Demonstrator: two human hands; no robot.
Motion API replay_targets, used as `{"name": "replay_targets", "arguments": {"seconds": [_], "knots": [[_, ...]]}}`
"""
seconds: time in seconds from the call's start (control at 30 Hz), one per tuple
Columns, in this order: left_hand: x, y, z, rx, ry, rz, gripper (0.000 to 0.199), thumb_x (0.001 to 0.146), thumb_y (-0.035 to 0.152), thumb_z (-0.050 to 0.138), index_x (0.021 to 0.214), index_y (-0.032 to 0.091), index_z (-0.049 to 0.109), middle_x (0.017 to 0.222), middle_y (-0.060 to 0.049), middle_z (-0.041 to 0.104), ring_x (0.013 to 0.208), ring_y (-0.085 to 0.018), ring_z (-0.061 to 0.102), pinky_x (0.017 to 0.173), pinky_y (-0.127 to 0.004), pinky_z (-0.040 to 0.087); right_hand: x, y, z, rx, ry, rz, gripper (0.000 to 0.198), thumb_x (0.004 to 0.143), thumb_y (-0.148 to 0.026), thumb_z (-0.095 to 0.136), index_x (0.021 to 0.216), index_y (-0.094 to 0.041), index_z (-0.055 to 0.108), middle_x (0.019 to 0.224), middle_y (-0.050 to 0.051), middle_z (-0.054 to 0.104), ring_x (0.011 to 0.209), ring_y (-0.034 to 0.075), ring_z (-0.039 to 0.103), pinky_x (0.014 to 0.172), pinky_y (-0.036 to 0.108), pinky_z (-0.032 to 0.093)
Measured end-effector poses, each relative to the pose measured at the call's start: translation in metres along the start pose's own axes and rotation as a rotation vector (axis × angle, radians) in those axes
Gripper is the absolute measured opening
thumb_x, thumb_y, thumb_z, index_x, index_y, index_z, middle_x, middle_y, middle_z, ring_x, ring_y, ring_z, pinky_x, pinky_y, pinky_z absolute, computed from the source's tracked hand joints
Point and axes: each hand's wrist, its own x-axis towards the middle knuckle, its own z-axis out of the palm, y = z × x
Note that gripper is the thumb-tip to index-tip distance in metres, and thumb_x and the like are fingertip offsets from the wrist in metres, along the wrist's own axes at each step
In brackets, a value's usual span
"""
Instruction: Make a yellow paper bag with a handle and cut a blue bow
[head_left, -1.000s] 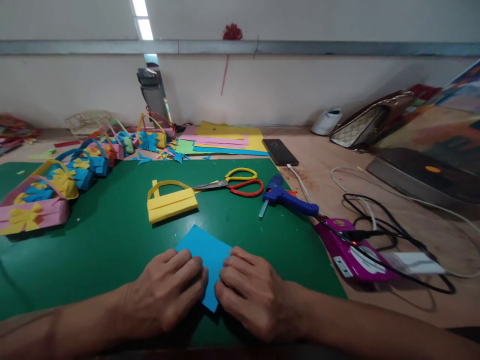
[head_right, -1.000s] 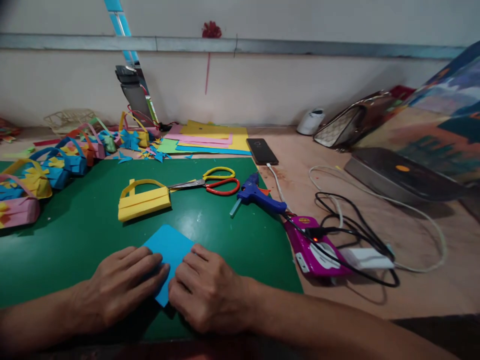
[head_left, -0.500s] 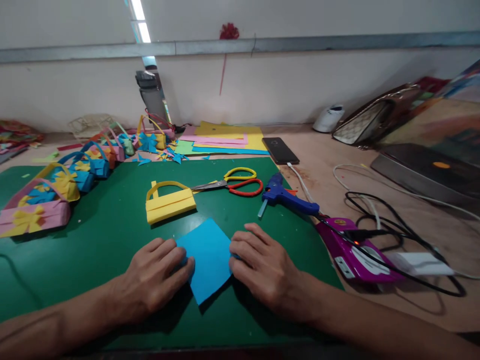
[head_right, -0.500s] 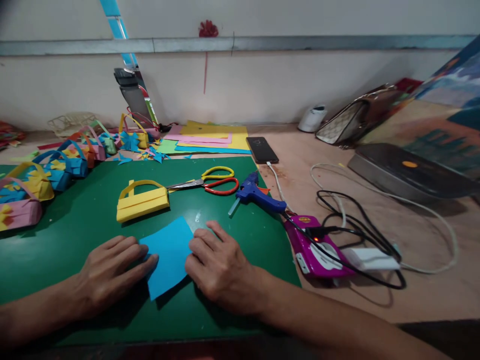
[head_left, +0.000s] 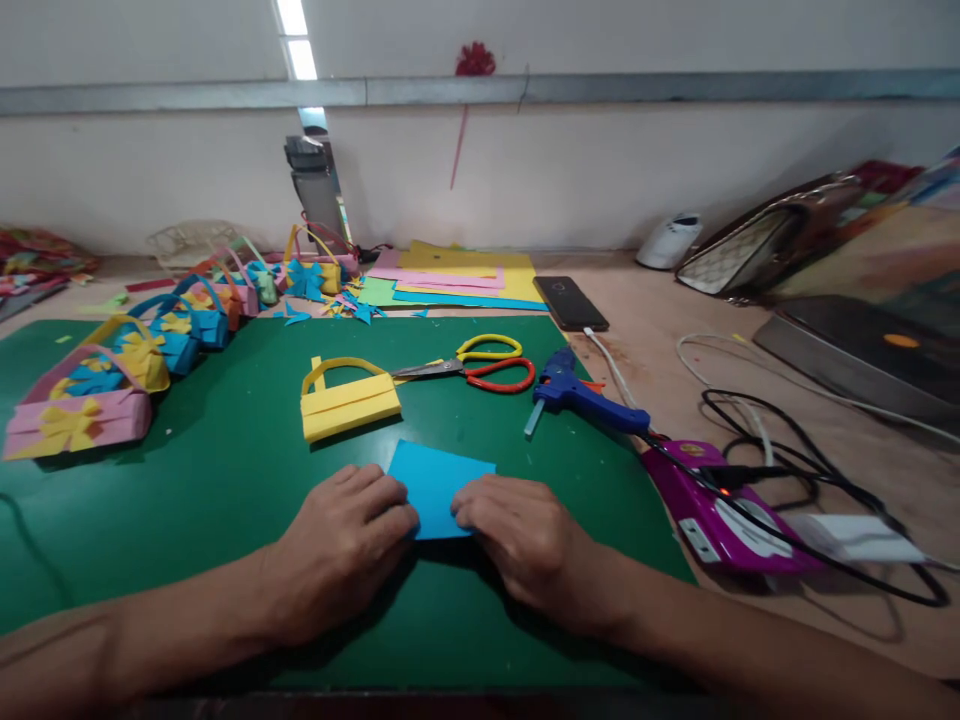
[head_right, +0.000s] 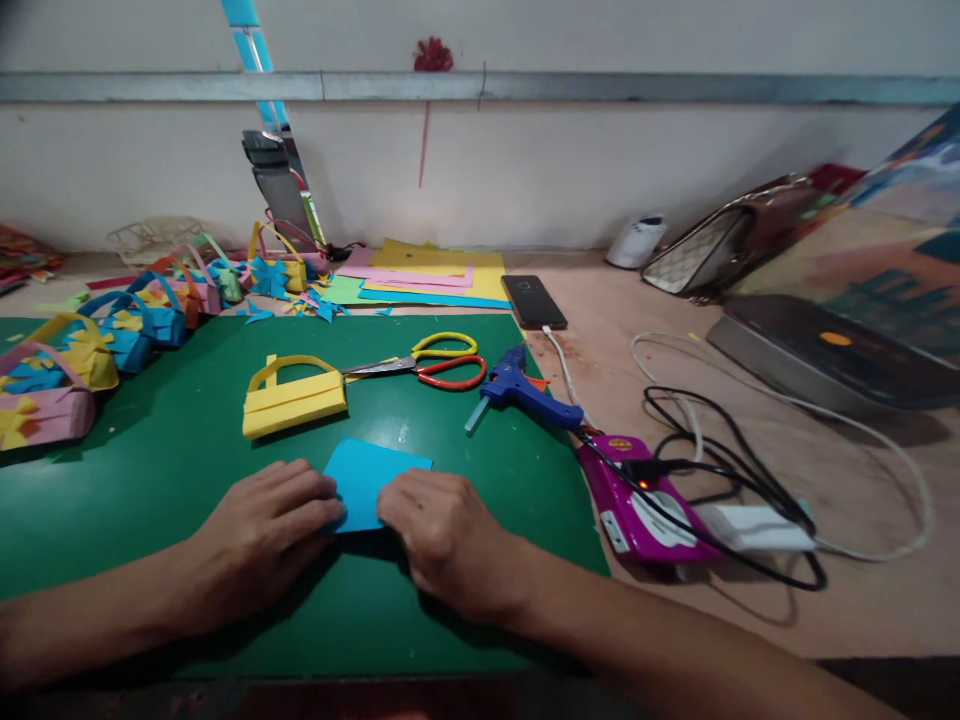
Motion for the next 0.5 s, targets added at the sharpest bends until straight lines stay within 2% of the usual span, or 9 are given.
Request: {"name": "replay_targets", "arguments": {"seconds": [0.1, 0.17, 0.27, 0.37, 0.47, 0.5], "knots": [[-0.002, -0.010, -0.005, -0.232, 0.007, -0.064, 0.017, 0.090, 0.015, 0.044, 0.081, 0.016, 0.058, 0.081, -0.005, 0.062, 0.070, -0.014, 0.051, 0.062, -0.026, 0.040, 0.001, 0.007, -0.005, 0.083, 0.009, 0.077, 0.022, 0.089, -0.006, 0.039, 0.077, -0.015, 0.056, 0.069, 0.005, 0.062, 0.063, 0.014, 0.056, 0.059, 0.025, 0.044], [-0.002, -0.013, -0.007, -0.340, 0.035, -0.079, 0.016, 0.089, 0.012, 0.045, 0.080, 0.015, 0.057, 0.076, -0.004, 0.061, 0.068, -0.013, 0.051, 0.060, -0.025, 0.040, 0.003, 0.006, -0.008, 0.115, 0.016, 0.107, 0.017, 0.089, -0.010, 0.045, 0.079, -0.014, 0.057, 0.068, 0.005, 0.063, 0.063, 0.014, 0.056, 0.060, 0.024, 0.043], [-0.003, -0.012, -0.009, -0.353, 0.054, -0.106, 0.015, 0.089, 0.015, 0.046, 0.078, 0.016, 0.056, 0.064, -0.001, 0.056, 0.061, -0.012, 0.048, 0.056, -0.024, 0.038, 0.005, -0.002, -0.010, 0.161, 0.028, 0.158, 0.013, 0.090, -0.019, 0.052, 0.081, -0.014, 0.060, 0.068, 0.003, 0.064, 0.061, 0.013, 0.056, 0.059, 0.023, 0.042], [-0.004, -0.009, -0.008, -0.347, 0.033, -0.156, 0.017, 0.090, 0.017, 0.045, 0.076, 0.017, 0.056, 0.060, 0.002, 0.054, 0.056, -0.011, 0.048, 0.053, -0.022, 0.038, 0.006, -0.006, -0.008, 0.190, 0.017, 0.223, 0.019, 0.091, -0.022, 0.050, 0.076, -0.016, 0.061, 0.062, 0.000, 0.063, 0.054, 0.011, 0.054, 0.055, 0.022, 0.039], [-0.005, -0.011, -0.006, -0.334, 0.049, -0.253, 0.010, 0.089, 0.021, 0.047, 0.092, 0.018, 0.057, 0.068, 0.001, 0.060, 0.059, -0.011, 0.053, 0.055, -0.021, 0.043, 0.006, -0.003, -0.007, 0.147, 0.012, 0.307, 0.014, 0.091, -0.020, 0.048, 0.087, -0.016, 0.061, 0.071, 0.002, 0.067, 0.061, 0.013, 0.060, 0.058, 0.023, 0.041], [-0.005, -0.012, -0.005, -0.316, 0.060, -0.286, 0.013, 0.089, 0.023, 0.048, 0.099, 0.018, 0.055, 0.070, 0.001, 0.061, 0.060, -0.011, 0.055, 0.055, -0.021, 0.045, 0.006, -0.002, -0.007, 0.126, 0.003, 0.344, 0.012, 0.090, -0.019, 0.048, 0.091, -0.016, 0.061, 0.076, 0.003, 0.068, 0.064, 0.014, 0.062, 0.060, 0.023, 0.042]]}}
